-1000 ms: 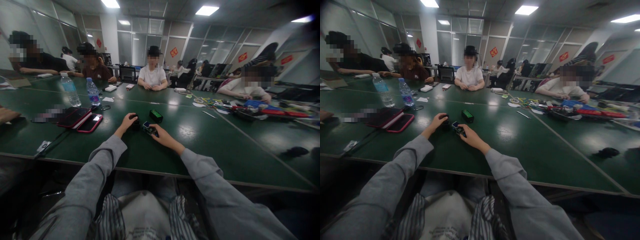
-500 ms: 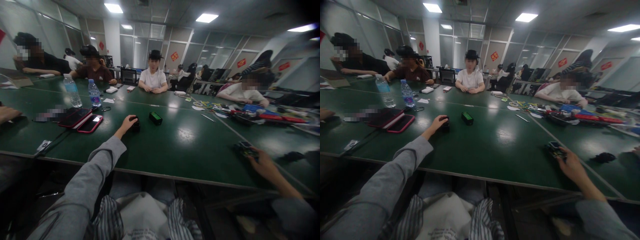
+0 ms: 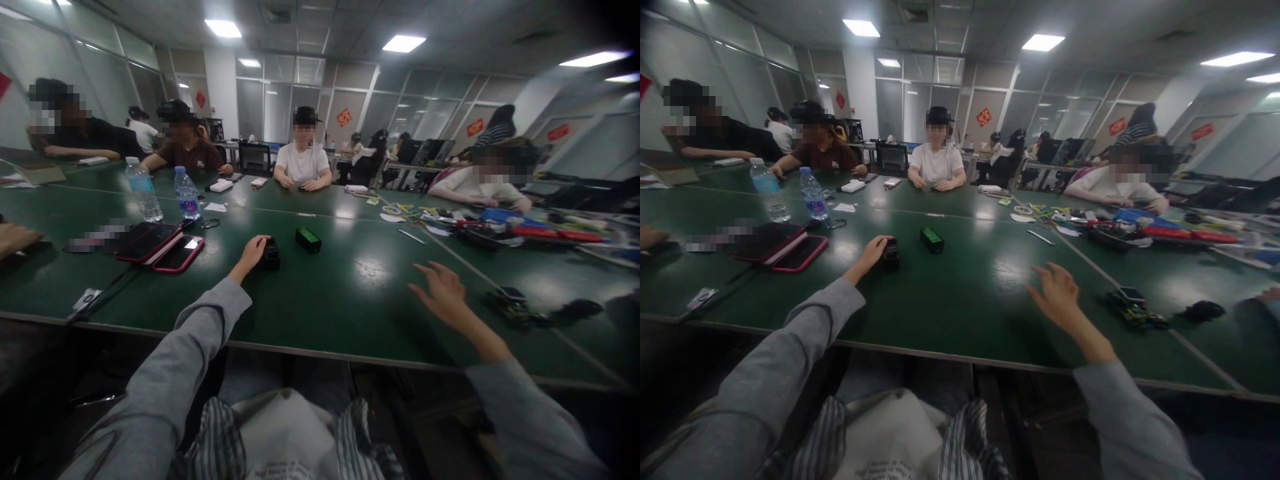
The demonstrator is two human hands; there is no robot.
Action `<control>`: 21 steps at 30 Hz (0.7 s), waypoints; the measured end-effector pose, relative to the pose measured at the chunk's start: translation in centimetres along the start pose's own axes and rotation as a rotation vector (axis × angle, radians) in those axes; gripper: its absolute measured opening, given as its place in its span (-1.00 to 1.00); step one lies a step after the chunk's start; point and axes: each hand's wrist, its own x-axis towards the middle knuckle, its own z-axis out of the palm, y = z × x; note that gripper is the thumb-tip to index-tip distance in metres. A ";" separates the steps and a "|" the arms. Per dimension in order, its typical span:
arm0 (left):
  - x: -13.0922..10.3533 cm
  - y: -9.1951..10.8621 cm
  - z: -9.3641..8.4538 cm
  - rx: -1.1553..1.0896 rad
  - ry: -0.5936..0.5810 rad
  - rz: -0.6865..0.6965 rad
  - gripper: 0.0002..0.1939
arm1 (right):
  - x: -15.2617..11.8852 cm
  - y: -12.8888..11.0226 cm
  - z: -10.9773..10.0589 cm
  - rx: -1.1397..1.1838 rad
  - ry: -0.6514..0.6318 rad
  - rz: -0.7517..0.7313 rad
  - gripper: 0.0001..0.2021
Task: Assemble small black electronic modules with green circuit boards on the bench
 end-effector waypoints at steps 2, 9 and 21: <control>-0.1 0.2 0.1 -0.003 -0.019 0.010 -0.70 | 1.7 -5.9 1.8 0.139 -0.072 -0.143 -0.51; -1.5 3.2 0.4 -0.157 -0.277 -0.031 -0.68 | 4.4 -25.3 6.1 0.445 -0.243 -0.314 -0.44; -1.6 3.3 0.8 -0.238 -0.478 -0.121 -0.56 | 1.3 -21.3 4.4 0.399 -0.235 -0.316 -0.50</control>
